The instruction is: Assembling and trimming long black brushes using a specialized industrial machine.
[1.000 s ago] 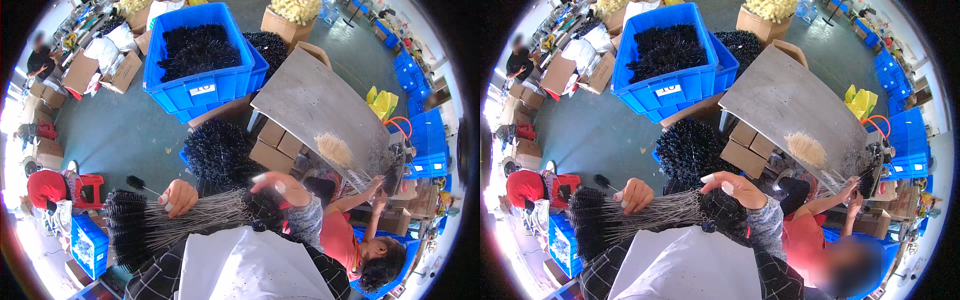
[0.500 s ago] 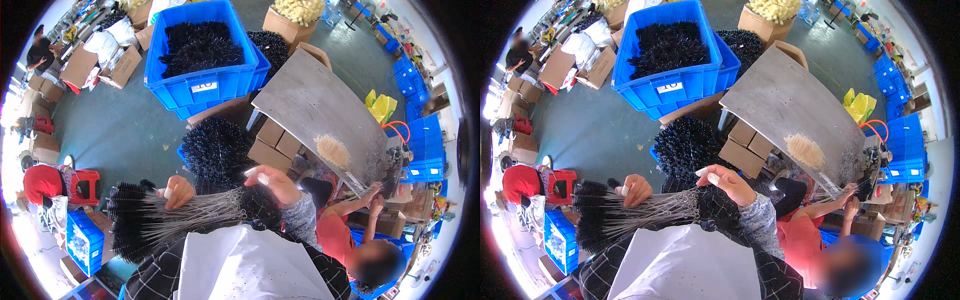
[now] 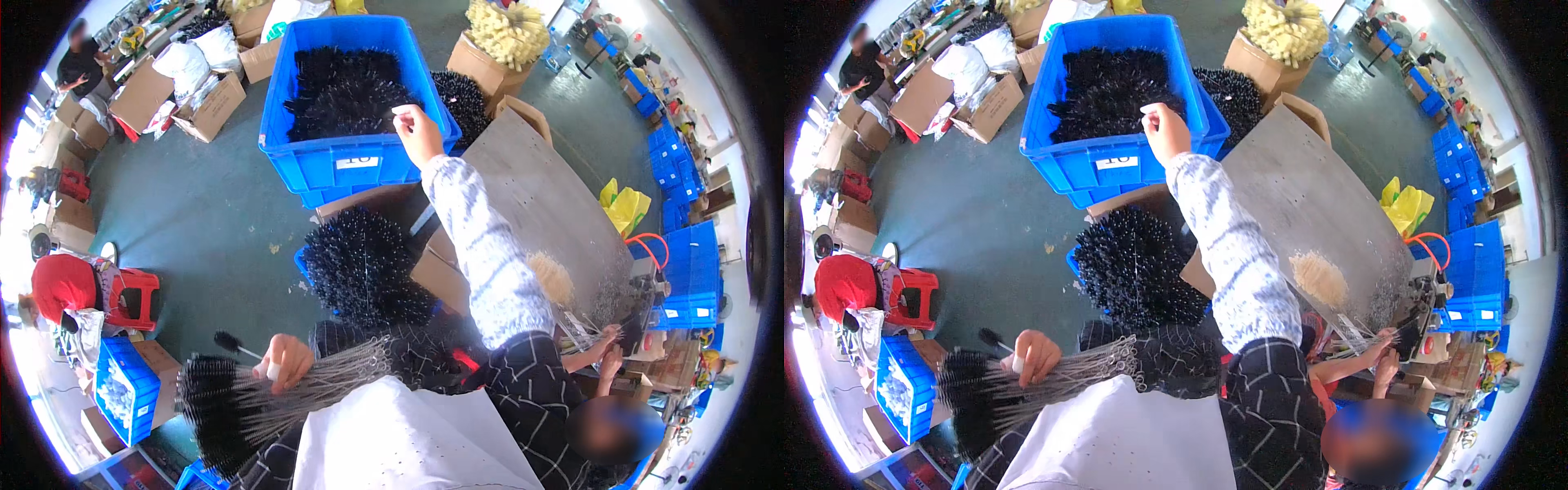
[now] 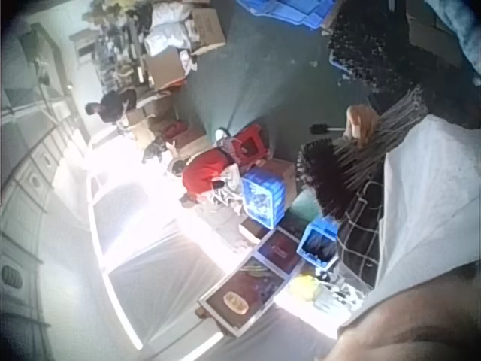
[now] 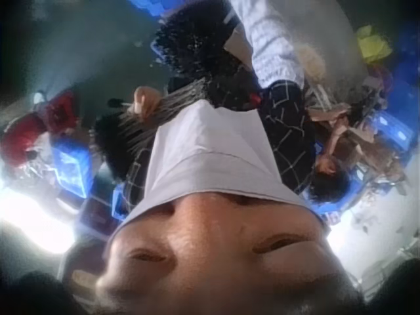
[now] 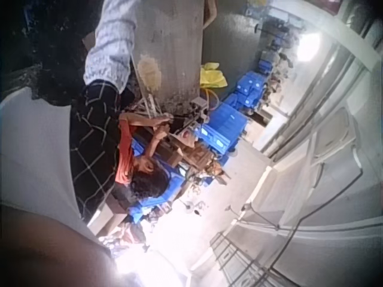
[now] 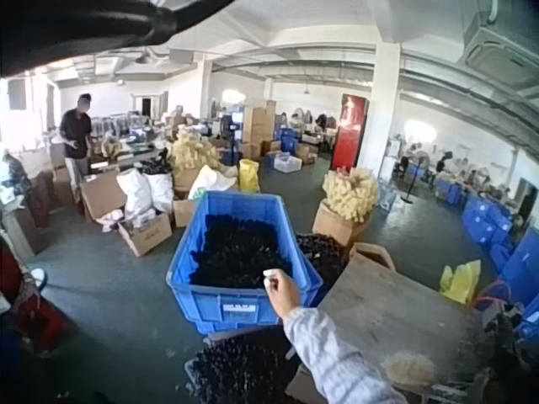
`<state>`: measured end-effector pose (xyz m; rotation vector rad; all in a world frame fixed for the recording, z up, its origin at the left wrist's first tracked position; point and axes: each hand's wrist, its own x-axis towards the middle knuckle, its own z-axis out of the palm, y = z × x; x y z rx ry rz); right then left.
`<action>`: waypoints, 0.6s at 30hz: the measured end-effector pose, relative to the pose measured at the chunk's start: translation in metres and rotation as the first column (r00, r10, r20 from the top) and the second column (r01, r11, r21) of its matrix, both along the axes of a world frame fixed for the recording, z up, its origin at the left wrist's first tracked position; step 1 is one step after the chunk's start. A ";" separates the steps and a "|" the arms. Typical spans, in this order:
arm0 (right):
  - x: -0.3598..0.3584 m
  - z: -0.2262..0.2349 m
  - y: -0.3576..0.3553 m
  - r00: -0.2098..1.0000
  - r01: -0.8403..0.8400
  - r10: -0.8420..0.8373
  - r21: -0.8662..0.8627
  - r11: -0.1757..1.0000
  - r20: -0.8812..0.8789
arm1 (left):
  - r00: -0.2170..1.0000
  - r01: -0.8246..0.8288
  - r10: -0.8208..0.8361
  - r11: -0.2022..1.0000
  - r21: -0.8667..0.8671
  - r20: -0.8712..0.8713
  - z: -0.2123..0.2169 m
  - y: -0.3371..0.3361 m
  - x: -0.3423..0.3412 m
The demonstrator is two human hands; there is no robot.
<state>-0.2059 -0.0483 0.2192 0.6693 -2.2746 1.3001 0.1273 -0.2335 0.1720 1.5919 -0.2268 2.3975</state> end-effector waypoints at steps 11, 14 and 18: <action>-0.090 -0.067 -0.048 0.944 0.112 -0.241 0.469 0.876 0.227 | 0.958 -0.286 0.286 0.958 0.000 0.024 -0.010 -0.038 0.044; -0.096 -0.070 -0.053 0.937 0.101 -0.268 0.559 0.823 0.224 | 0.954 -0.298 0.298 0.955 -0.006 0.024 -0.012 -0.042 0.046; -0.091 -0.063 -0.050 0.965 0.169 -0.238 0.438 0.883 0.109 | 0.955 -0.297 0.297 0.955 -0.022 0.020 -0.011 -0.046 0.043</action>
